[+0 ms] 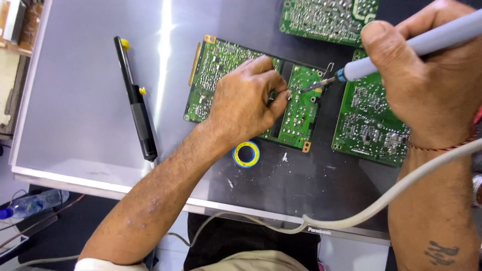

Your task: Soldering electronic components onto a printed circuit board using a soldering iron at a repair bench.

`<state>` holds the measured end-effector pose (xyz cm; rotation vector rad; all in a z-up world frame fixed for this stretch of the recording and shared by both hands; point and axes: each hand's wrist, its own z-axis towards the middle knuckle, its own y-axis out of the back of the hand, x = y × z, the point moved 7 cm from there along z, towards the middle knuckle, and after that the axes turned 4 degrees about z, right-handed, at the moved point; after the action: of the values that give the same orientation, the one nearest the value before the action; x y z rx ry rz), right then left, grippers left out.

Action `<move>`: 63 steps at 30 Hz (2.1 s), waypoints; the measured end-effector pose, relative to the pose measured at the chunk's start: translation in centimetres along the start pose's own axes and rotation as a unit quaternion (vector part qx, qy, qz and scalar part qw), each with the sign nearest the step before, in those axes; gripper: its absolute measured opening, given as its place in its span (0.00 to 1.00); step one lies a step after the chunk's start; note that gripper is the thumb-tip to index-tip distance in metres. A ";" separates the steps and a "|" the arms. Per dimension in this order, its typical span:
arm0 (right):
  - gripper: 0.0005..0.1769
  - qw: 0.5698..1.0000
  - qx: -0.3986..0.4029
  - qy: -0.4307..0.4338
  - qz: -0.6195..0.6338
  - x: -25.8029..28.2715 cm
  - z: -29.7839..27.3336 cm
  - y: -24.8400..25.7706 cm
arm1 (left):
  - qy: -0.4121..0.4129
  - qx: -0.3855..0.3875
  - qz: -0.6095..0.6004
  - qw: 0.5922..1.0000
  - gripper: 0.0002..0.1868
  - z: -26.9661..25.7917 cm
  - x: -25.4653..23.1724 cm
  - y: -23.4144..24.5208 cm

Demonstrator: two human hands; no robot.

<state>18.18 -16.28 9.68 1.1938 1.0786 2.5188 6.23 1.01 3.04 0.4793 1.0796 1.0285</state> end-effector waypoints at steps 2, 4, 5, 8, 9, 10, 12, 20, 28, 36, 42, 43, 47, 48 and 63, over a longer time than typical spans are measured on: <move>0.21 1.000 -0.007 0.012 -0.008 0.9 0.1 0.1 | 0.003 0.003 0.001 1.000 0.06 0.0 0.0 0.0; 0.20 1.000 -0.009 0.021 -0.017 1.4 0.0 0.4 | 0.009 0.007 -0.002 1.000 0.05 -0.1 -0.1 -0.2; 0.20 0.999 -0.003 0.043 -0.009 1.8 0.2 0.3 | 0.013 0.007 0.000 1.000 0.05 -0.1 0.0 -0.1; 0.22 0.997 0.013 0.080 0.008 2.2 0.6 0.1 | 0.016 0.006 0.003 1.000 0.05 0.0 0.1 0.1; 0.24 0.995 0.026 0.095 0.017 2.3 0.8 0.1 | 0.017 0.007 0.004 1.000 0.05 0.1 0.1 0.1; 0.24 0.995 0.026 0.098 0.014 2.7 0.6 0.2 | 0.016 0.003 0.002 1.000 0.05 0.0 -0.1 0.1; 0.23 0.997 0.029 0.074 0.012 3.1 0.8 0.1 | 0.011 0.016 0.014 1.000 0.05 0.1 -0.1 0.0; 0.19 0.999 0.027 0.027 0.003 4.3 0.7 -0.1 | 0.020 -0.007 0.010 1.000 0.05 0.0 0.1 -0.1; 0.18 0.999 0.027 0.020 0.033 4.5 0.8 0.0 | 0.030 0.002 0.005 1.000 0.05 0.0 0.0 -0.2; 0.18 0.999 0.030 0.012 0.010 5.1 0.9 0.1 | 0.041 0.036 0.017 0.998 0.07 0.1 0.3 -0.7; 0.15 0.997 0.048 0.023 0.054 5.3 0.8 0.5 | 0.054 0.050 0.016 0.997 0.07 0.1 0.4 -0.8; 0.15 0.997 0.043 0.024 0.053 5.5 0.9 0.6 | 0.049 0.048 0.017 0.997 0.07 0.2 0.3 -0.7; 0.15 0.998 0.042 0.031 0.042 5.4 0.8 0.6 | 0.058 0.049 0.007 0.997 0.08 0.2 0.5 -0.7; 0.15 0.998 0.040 0.031 0.028 5.1 0.7 0.6 | 0.057 0.045 0.001 0.997 0.08 0.2 0.5 -0.8; 0.17 0.994 -0.009 0.061 0.092 4.1 -0.3 0.3 | 0.080 -0.009 -0.092 0.992 0.06 0.4 1.0 0.7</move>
<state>15.29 -14.99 12.26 1.1990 1.0134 2.7666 6.40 2.27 3.26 0.2797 1.2334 0.9231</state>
